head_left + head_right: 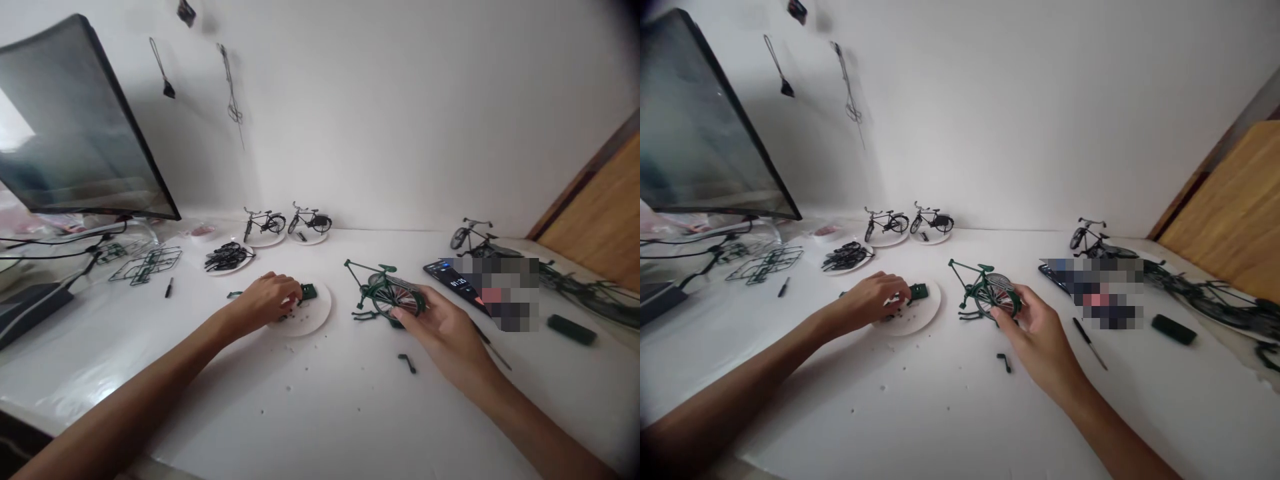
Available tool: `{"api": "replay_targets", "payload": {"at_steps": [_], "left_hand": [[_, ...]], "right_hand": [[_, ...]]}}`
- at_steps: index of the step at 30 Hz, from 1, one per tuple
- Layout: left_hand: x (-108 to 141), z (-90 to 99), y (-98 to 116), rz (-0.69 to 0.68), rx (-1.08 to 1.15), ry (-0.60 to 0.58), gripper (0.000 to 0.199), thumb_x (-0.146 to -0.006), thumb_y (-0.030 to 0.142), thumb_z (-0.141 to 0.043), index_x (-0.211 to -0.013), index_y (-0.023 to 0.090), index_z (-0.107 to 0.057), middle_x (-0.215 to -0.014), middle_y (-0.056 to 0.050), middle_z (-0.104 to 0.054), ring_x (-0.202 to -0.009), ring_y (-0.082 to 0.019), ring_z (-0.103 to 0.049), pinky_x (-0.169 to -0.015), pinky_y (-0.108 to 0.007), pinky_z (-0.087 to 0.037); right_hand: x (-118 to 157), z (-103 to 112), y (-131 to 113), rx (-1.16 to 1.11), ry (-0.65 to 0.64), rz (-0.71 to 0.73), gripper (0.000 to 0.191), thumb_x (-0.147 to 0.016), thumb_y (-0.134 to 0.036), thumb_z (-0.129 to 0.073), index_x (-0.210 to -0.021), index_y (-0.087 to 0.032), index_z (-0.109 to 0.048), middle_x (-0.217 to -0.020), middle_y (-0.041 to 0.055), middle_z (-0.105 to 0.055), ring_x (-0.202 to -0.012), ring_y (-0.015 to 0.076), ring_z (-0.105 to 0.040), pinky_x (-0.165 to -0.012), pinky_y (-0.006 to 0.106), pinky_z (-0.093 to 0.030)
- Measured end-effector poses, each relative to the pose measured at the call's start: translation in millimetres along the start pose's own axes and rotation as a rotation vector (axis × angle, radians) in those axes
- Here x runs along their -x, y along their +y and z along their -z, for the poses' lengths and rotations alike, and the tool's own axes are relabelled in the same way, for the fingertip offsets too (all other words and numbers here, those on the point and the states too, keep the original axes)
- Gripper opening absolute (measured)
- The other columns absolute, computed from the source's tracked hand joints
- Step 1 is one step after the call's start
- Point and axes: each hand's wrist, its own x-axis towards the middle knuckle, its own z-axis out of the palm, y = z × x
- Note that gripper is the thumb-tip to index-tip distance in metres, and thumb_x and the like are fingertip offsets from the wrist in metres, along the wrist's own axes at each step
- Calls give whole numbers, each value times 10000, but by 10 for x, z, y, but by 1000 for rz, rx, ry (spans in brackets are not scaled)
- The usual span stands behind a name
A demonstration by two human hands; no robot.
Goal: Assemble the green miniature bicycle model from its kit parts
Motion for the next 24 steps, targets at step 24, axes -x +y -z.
{"api": "replay_targets", "payload": {"at_steps": [24], "left_hand": [[47, 50, 139, 317, 443, 186, 199, -948, 386, -550, -980, 221, -655, -979, -43, -736, -919, -199, -692, -729, -281, -541]], "right_hand": [[-19, 105, 63, -714, -203, -270, 101, -815, -265, -743, -881, -195, -711, -1016, 49, -680, -1003, 198, -627, -962, 372, -494]]}}
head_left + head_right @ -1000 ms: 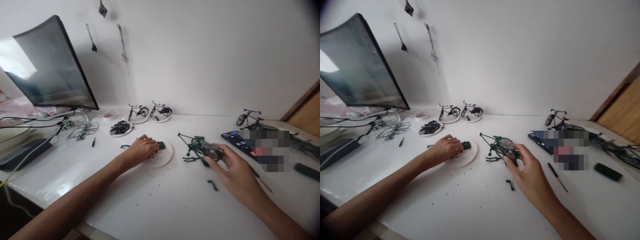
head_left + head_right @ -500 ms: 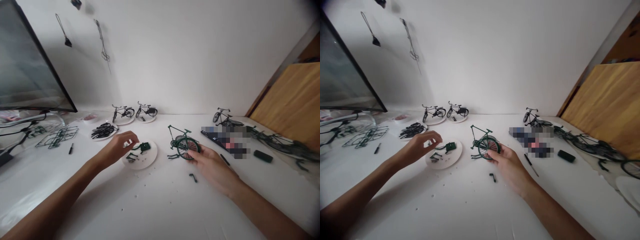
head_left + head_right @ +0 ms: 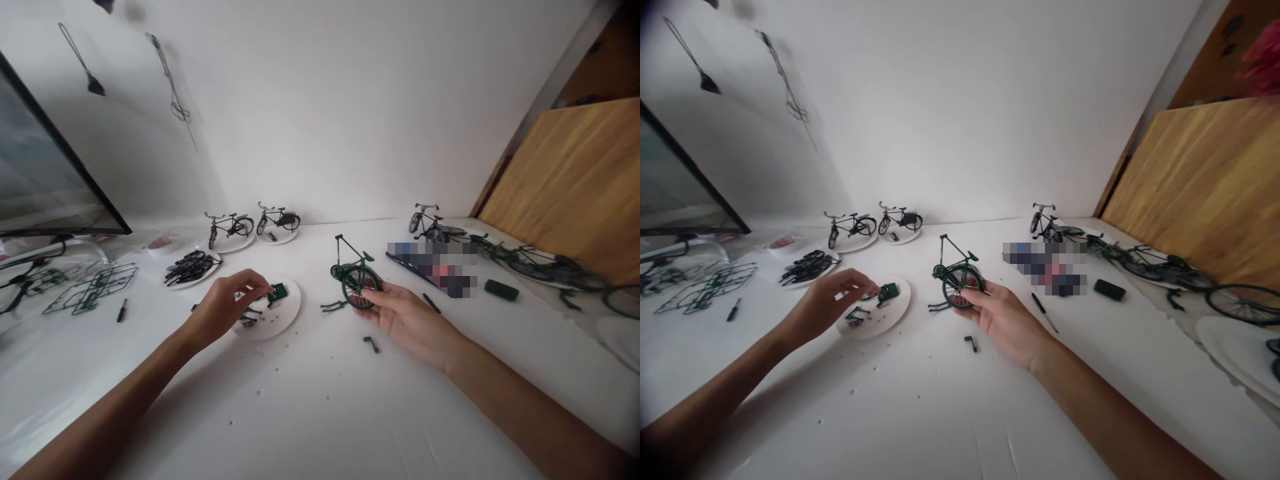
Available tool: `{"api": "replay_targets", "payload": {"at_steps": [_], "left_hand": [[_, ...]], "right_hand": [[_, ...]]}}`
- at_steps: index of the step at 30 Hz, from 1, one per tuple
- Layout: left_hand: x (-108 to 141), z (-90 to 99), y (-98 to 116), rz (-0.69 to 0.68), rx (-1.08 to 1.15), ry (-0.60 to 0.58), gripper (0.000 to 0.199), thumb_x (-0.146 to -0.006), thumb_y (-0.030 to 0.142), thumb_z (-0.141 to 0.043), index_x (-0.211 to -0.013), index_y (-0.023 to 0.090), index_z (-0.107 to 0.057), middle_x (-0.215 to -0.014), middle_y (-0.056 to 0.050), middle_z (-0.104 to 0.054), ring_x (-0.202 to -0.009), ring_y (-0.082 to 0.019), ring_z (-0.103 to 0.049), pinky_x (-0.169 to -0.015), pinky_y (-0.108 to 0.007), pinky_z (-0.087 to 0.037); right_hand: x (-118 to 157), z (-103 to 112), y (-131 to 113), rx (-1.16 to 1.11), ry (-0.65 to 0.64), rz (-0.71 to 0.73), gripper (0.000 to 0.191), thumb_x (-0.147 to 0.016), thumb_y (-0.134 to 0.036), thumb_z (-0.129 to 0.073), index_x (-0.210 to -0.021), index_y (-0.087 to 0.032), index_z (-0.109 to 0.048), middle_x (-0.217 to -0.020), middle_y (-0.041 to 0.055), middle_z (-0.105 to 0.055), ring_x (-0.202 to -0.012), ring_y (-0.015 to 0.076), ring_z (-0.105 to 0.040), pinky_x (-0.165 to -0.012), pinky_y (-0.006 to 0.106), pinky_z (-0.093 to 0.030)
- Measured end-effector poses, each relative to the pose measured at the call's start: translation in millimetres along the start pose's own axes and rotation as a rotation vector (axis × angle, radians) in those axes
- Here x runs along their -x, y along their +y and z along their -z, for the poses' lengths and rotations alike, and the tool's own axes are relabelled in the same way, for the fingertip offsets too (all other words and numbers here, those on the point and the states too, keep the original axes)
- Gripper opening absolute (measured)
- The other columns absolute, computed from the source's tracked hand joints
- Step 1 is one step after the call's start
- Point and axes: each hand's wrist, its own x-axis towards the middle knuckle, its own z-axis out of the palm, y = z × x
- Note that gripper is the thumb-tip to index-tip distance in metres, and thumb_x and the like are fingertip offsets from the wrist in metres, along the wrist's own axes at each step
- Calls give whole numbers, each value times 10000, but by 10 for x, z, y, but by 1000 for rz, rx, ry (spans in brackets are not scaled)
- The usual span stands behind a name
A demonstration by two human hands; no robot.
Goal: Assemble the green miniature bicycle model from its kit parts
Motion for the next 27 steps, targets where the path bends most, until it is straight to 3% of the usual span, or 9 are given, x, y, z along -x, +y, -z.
{"api": "replay_targets", "payload": {"at_steps": [8, 15, 21, 27], "left_hand": [[77, -70, 198, -60, -5, -36, 191, -894, 400, -631, -961, 225, -668, -933, -35, -729, -866, -195, -686, -707, -285, -548], [128, -135, 334, 28, 375, -75, 236, -842, 311, -708, -1010, 216, -573, -865, -27, -700, -802, -187, -698, -718, -318, -578], [155, -326, 730, 121, 767, -139, 223, -866, 270, -675, -951, 213, -477, -891, -15, -620, -855, -223, -729, -715, -355, -634], [-46, -632, 1077, 33, 905, -146, 286, -821, 223, -717, -941, 196, -460, -879, -9, -601, -839, -206, -716, -697, -341, -637]], "right_hand": [[16, -57, 20, 52, 62, 7, 153, -787, -208, -755, -925, -175, -697, -1000, 51, -691, -958, 184, -651, -958, 383, -492], [20, -107, 35, 3, 37, 15, 178, -767, -190, -760, -934, -184, -699, -998, 44, -694, -988, 193, -656, -1002, 400, -487], [26, -108, 21, -25, 23, 21, 147, -782, -264, -758, -889, -177, -707, -1030, 61, -694, -1039, 204, -642, -990, 398, -504], [61, -79, -62, 115, 8, 127, 224, -801, -321, -742, -989, -207, -699, -1073, 64, -698, -1038, 213, -642, -971, 406, -491]]}}
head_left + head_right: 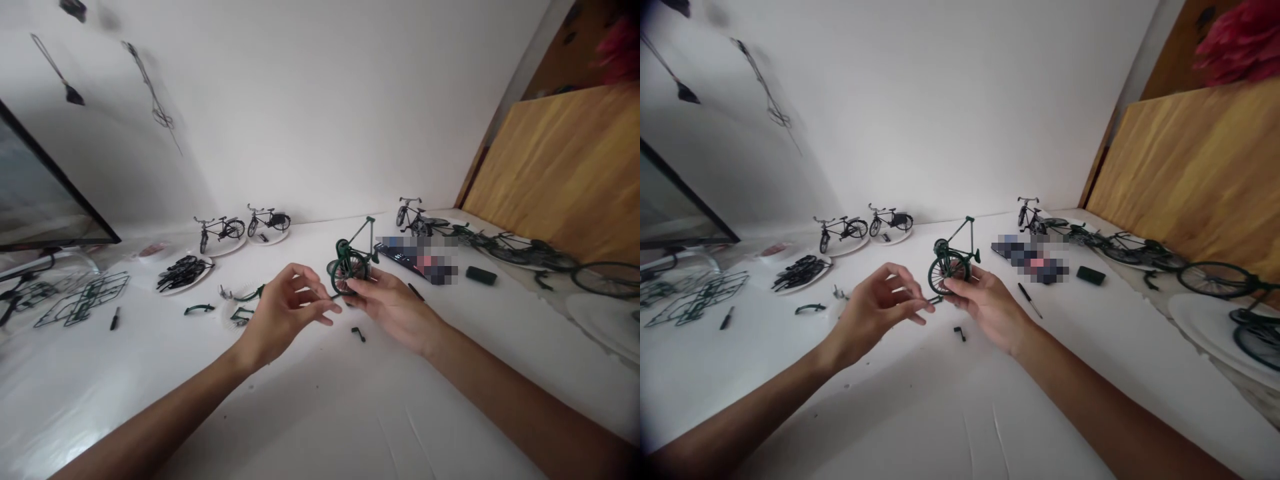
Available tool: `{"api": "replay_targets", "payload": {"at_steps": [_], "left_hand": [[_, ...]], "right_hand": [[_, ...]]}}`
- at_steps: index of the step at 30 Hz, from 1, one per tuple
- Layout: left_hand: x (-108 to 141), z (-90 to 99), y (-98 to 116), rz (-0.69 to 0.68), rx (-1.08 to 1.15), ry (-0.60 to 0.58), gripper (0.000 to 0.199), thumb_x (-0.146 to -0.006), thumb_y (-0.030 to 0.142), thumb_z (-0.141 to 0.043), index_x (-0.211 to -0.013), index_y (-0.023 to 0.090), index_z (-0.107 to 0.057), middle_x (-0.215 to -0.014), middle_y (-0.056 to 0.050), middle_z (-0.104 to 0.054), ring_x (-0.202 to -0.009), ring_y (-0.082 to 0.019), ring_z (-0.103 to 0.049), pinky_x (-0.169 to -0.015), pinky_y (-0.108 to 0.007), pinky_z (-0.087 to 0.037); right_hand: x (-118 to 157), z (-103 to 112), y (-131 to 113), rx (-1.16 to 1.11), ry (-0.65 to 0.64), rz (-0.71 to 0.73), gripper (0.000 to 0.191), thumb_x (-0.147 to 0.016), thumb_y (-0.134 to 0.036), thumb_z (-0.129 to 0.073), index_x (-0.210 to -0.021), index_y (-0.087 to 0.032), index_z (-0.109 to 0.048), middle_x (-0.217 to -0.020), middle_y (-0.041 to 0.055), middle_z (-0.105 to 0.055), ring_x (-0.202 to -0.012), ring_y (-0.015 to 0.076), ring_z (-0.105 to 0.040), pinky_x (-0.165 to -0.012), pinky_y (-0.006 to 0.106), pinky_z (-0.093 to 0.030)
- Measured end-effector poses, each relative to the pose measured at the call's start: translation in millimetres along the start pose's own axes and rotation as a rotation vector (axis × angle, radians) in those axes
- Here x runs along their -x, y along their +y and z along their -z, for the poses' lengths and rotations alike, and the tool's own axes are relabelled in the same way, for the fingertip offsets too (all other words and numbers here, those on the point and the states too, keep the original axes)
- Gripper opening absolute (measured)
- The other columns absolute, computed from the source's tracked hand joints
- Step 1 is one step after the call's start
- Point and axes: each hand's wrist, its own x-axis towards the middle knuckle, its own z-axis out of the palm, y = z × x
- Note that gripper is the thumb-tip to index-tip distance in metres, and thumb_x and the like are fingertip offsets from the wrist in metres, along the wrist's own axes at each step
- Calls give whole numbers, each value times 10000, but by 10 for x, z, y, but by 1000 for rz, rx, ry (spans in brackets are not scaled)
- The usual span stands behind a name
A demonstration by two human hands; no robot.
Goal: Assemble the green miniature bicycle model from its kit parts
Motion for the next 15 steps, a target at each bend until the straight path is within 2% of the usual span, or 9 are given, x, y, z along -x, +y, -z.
{"api": "replay_targets", "payload": {"at_steps": [3, 7, 8, 10, 13, 15], "left_hand": [[-111, -41, -78, -59, 68, 29, 281, -795, 190, -737, -949, 177, -502, -859, -19, -615, -788, -167, -674, -639, -299, -610], [-62, 49, -188, -6, 83, 112, 206, -779, 185, -757, -894, 139, -592, -821, -33, -636, -738, -132, -612, -611, -252, -566], [-31, 79, -204, 13, 99, 111, 180, -786, 191, -755, -878, 134, -612, -816, -32, -637, -734, -126, -604, -619, -246, -559], [24, 126, -219, 49, 149, 94, 139, -805, 199, -744, -863, 132, -637, -801, -22, -634, -717, -111, -594, -632, -232, -545], [60, 144, -216, 80, 201, 70, 105, -826, 198, -730, -853, 137, -650, -779, -7, -632, -690, -98, -594, -648, -222, -531], [64, 123, -218, 82, 200, 57, 95, -839, 199, -720, -840, 138, -648, -785, -11, -645, -704, -103, -604, -671, -227, -529]], "right_hand": [[7, 30, -8, 132, 41, 119, 261, -806, -307, -743, -1044, -231, -670, -1088, 53, -702, -1022, 210, -645, -953, 404, -487], [51, 10, -5, 317, 93, 274, 292, -769, -215, -765, -1048, -245, -686, -1064, 36, -709, -1030, 224, -639, -973, 414, -462], [68, -2, -10, 392, 84, 344, 288, -770, -178, -753, -1044, -251, -698, -1065, 31, -705, -1037, 224, -632, -980, 413, -455], [98, -21, -32, 607, 31, 572, 321, -799, -89, -680, -1068, -263, -707, -1070, 29, -693, -1044, 219, -617, -963, 406, -463], [122, -12, -71, 915, -40, 919, 528, -816, 39, -544, -1228, -278, -639, -1074, 36, -690, -1028, 212, -599, -898, 414, -496], [123, 15, -89, 1004, -35, 1003, 685, -775, 106, -496, -1340, -275, -557, -1091, 41, -695, -1039, 218, -579, -887, 426, -502]]}}
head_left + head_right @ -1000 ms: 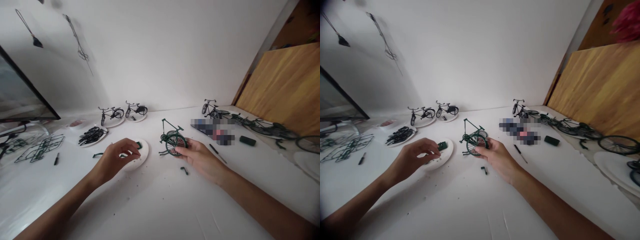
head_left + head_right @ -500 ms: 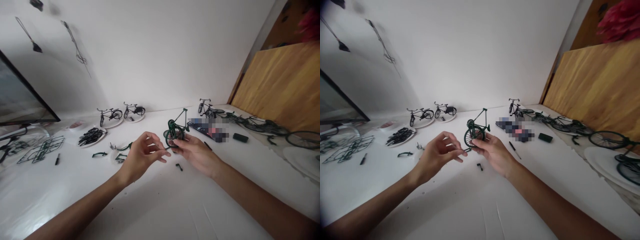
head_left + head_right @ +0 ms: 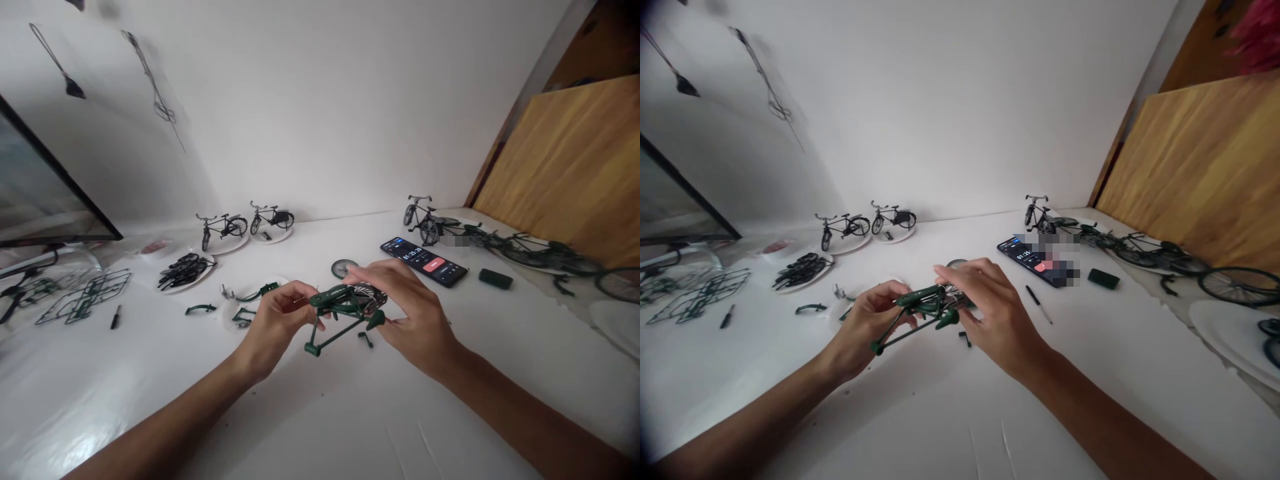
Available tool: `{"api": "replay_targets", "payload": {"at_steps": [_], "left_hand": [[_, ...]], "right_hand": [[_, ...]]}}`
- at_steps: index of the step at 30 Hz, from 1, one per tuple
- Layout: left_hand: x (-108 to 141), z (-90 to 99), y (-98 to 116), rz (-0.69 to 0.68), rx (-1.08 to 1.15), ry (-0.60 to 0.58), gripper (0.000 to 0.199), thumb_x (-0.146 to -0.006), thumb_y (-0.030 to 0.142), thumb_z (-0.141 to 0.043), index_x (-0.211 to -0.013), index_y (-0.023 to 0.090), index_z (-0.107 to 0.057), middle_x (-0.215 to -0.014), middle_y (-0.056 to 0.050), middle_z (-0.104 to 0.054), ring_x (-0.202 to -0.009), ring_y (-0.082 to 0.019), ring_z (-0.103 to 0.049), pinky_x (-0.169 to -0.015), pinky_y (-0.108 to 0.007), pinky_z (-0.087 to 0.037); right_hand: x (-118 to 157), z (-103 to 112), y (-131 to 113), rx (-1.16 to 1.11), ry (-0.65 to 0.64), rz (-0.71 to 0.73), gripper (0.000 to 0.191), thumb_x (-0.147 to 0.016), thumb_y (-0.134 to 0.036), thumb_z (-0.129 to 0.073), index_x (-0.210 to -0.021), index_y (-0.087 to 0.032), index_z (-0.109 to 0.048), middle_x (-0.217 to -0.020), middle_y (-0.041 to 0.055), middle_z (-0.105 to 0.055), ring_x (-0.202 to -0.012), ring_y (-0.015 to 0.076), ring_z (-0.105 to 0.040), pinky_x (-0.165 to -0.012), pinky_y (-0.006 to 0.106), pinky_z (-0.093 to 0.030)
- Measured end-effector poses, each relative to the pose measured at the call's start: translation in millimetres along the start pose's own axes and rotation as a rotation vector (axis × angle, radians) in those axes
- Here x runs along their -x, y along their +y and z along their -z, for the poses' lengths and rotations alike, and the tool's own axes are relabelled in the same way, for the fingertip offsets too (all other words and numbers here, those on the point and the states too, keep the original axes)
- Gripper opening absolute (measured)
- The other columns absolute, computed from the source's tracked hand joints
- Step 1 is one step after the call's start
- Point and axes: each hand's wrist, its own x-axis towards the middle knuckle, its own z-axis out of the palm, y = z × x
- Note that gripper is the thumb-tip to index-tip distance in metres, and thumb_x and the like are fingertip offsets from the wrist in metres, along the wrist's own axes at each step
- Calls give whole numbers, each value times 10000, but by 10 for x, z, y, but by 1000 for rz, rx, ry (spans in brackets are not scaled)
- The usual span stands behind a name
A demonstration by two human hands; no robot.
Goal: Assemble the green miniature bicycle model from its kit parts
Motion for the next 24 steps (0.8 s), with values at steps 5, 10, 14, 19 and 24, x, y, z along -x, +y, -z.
{"api": "replay_targets", "payload": {"at_steps": [5, 10, 14, 19, 24], "left_hand": [[16, -65, -46, 8, -10, -3, 103, -824, 178, -737, -821, 134, -643, -782, -13, -659, -744, -108, -597, -731, -230, -509], [47, -87, -53, 9, -14, 15, 159, -802, 211, -770, -806, 146, -625, -823, 1, -633, -763, -94, -558, -717, -207, -469], [52, -95, -57, -11, -111, 33, 145, -811, 229, -763, -815, 150, -642, -815, 8, -626, -733, -75, -543, -687, -185, -448], [36, -124, -106, -154, -397, 41, 103, -842, 250, -731, -828, 159, -685, -830, -20, -686, -799, -119, -610, -776, -236, -474], [56, -199, -117, -111, -262, 77, 135, -832, 275, -743, -842, 145, -711, -789, -38, -721, -716, -134, -654, -742, -262, -515]], "right_hand": [[11, 33, 53, 77, -3, 74, 795, -717, 150, -455, -1399, -253, -509, -1112, 55, -689, -1021, 225, -572, -851, 428, -504], [12, -36, 49, -48, 64, -90, 534, -788, 62, -563, -1198, -264, -668, -1098, 37, -691, -1027, 214, -594, -918, 416, -472], [22, -140, 54, -525, 223, -747, 227, -731, -142, -790, -926, -247, -739, -979, 15, -705, -1006, 219, -614, -987, 410, -427], [48, -181, 88, -920, 174, -1047, 148, -765, -331, -786, -846, -220, -733, -940, 26, -705, -939, 191, -642, -869, 380, -520], [35, -177, 26, -1111, 151, -1107, 113, -765, -277, -795, -846, -212, -750, -965, 15, -708, -963, 150, -644, -891, 308, -537]]}}
